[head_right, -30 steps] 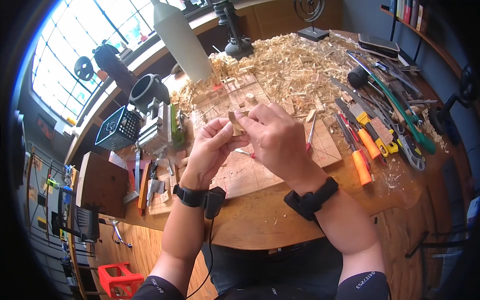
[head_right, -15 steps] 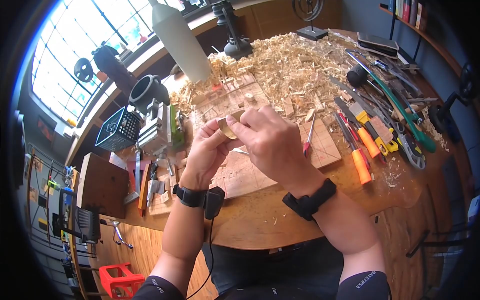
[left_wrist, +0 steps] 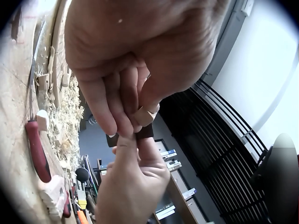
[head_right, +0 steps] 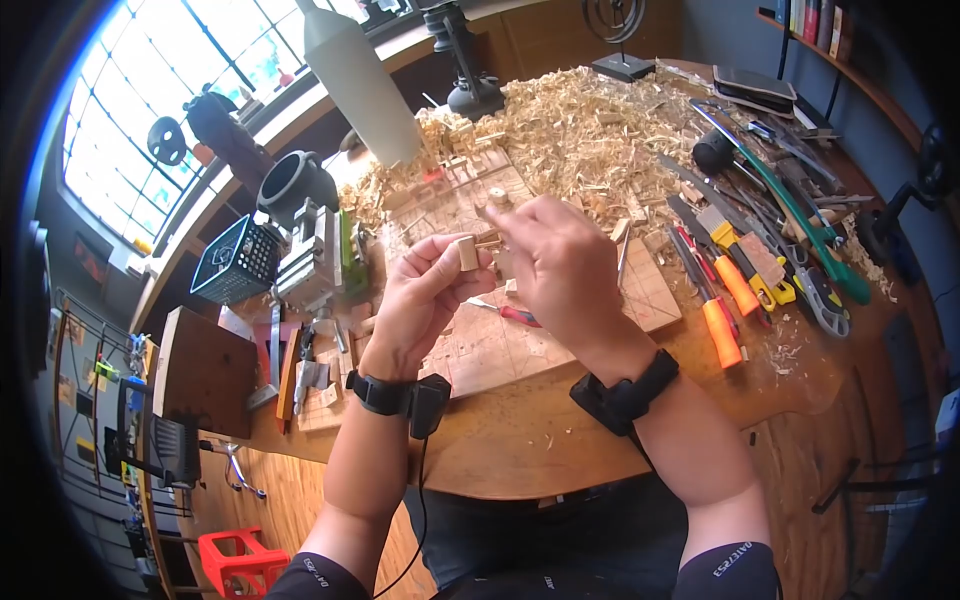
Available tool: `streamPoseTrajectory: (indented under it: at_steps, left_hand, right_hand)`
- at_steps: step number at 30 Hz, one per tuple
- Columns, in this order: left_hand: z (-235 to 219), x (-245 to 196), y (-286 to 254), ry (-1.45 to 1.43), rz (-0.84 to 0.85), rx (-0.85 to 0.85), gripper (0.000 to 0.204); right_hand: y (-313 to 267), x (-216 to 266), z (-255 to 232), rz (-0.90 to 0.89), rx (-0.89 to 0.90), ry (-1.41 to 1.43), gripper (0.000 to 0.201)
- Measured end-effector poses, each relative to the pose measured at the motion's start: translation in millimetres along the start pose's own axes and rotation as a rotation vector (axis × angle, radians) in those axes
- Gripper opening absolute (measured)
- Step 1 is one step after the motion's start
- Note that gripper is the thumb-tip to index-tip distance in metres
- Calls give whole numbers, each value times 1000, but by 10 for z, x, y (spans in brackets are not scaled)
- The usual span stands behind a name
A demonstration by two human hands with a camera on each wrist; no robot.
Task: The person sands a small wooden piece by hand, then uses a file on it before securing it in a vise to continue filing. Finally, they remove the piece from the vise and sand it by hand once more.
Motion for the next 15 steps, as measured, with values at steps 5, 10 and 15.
streamPoseTrajectory:
  at_steps: [5, 10, 15]
  left_hand:
    - [-35, 5, 10, 33, -7, -43, 28]
    - [-32, 11, 17, 73, -8, -58, 29]
    - [-44, 1, 17, 73, -9, -80, 29]
  right_hand:
    - [-43, -173, 84, 194, -151, 525, 23]
    - [-99, -125, 157, 268, -90, 667, 23]
    - [-36, -34, 89, 102, -55, 577, 22]
Point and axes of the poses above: each hand's wrist, its own y-axis towards the middle knuckle, its own z-axis out of the palm, x = y × z, the point moved 7 cm from there along y, towards the middle knuckle, and after that the axes turned 2 degrees about y, right-handed, at the moved point
